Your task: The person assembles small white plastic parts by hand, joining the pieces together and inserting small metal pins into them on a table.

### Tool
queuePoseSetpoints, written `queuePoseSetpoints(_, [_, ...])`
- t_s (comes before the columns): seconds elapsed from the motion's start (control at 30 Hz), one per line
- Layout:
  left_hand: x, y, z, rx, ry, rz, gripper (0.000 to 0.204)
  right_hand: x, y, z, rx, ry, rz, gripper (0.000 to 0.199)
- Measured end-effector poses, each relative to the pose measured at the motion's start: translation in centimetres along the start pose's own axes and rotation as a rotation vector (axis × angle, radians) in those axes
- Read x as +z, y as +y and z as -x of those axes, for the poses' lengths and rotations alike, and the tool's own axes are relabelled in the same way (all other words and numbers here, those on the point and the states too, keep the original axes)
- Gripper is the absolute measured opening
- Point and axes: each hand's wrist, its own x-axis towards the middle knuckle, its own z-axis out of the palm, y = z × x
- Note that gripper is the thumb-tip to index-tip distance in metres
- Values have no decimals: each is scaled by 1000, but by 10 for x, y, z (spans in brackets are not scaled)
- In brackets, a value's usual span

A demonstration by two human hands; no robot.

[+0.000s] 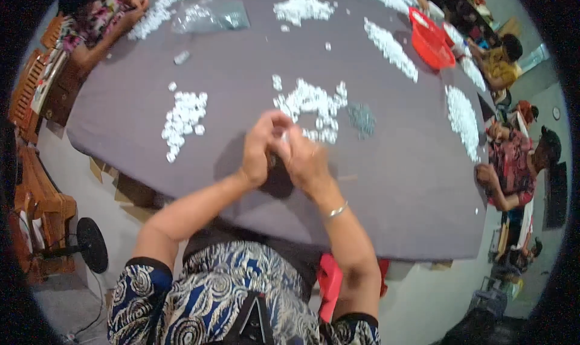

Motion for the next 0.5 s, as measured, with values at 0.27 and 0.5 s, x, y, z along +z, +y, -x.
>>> queuePoseSetpoints(0.27, [-1, -4, -5, -168, -109, -70, 18, -10, 24, -5, -41, 7, 148, 24])
queuePoseSetpoints(0.5, [-1, -14, 0, -74, -51, -162, 11, -16, 18, -1, -35, -96, 161, 22])
